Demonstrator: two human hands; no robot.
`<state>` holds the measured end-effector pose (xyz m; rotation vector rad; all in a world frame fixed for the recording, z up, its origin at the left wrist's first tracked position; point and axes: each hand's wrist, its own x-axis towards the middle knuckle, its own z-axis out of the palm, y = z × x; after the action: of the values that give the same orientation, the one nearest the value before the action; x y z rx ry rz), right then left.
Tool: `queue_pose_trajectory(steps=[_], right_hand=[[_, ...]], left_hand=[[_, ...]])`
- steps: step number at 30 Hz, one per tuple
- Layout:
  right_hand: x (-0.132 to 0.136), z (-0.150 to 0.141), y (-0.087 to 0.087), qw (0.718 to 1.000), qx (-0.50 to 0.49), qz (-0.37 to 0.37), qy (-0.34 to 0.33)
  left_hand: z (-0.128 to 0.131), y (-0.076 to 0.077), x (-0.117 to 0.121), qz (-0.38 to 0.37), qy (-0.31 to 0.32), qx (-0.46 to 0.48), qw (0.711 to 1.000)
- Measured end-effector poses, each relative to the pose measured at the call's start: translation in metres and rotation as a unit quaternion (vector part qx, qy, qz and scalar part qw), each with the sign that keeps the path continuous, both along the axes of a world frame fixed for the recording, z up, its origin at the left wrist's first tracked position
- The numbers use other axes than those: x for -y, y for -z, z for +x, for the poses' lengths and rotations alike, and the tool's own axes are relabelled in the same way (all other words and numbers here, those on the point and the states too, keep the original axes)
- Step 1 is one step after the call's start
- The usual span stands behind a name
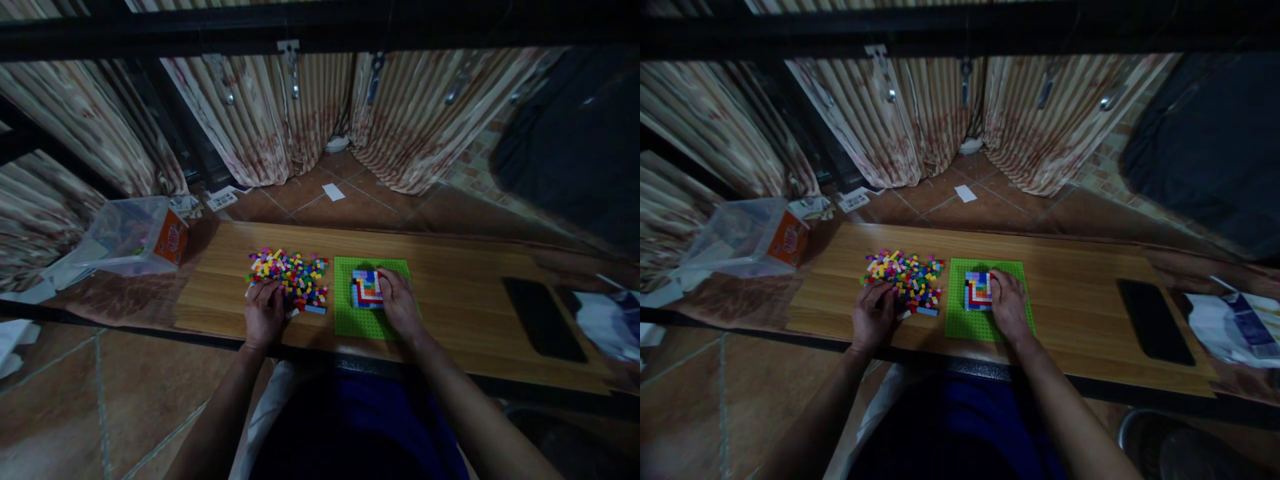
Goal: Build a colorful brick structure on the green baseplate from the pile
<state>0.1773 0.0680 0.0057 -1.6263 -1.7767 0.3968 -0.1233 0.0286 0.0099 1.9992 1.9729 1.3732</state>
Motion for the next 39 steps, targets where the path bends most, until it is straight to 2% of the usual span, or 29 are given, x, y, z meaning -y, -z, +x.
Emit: queue_pose_trajectory(steps=[4, 8, 11, 14, 18, 21, 23, 29, 34, 39], right_hand=[[0.001, -0.002, 0.003, 1.000, 0.019, 0.016, 0.012], [0.002, 0.003, 0.005, 0.998, 0.016, 0.056, -0.013], [0.007, 0.003, -0.004, 0.996, 0.007, 0.086, 0.002], [0.020, -0.009, -0.021, 0.993, 0.015, 0.119, 0.019], [0.046, -0.048, -0.033, 0.987, 0.017, 0.132, -0.086], [0.064, -0.082, -0.026, 0.981, 0.014, 0.100, -0.164], [0.070, -0.102, -0.019, 0.978, 0.016, 0.087, -0.191], [0.058, -0.138, -0.010, 0.960, 0.078, 0.056, -0.262], [0.048, -0.148, -0.008, 0.957, 0.120, 0.041, -0.262], [0.048, -0.143, -0.005, 0.963, 0.114, 0.047, -0.241]], left_hand=[[0.000, -0.001, 0.000, 0.008, 0.007, -0.011, 1.000], [0.000, 0.000, 0.001, 0.003, 0.006, -0.007, 1.000], [0.000, 0.001, 0.002, -0.003, 0.006, 0.011, 1.000], [-0.002, 0.002, 0.002, -0.004, -0.002, 0.030, 1.000], [-0.003, 0.002, 0.003, 0.000, -0.024, 0.056, 0.998], [-0.004, 0.001, 0.004, 0.004, -0.059, 0.100, 0.993], [-0.004, 0.000, 0.004, 0.006, -0.075, 0.133, 0.988], [-0.008, 0.000, 0.004, 0.000, -0.081, 0.165, 0.983], [-0.010, 0.004, 0.003, 0.002, -0.077, 0.175, 0.982], [-0.012, 0.009, 0.003, -0.003, -0.078, 0.191, 0.979]])
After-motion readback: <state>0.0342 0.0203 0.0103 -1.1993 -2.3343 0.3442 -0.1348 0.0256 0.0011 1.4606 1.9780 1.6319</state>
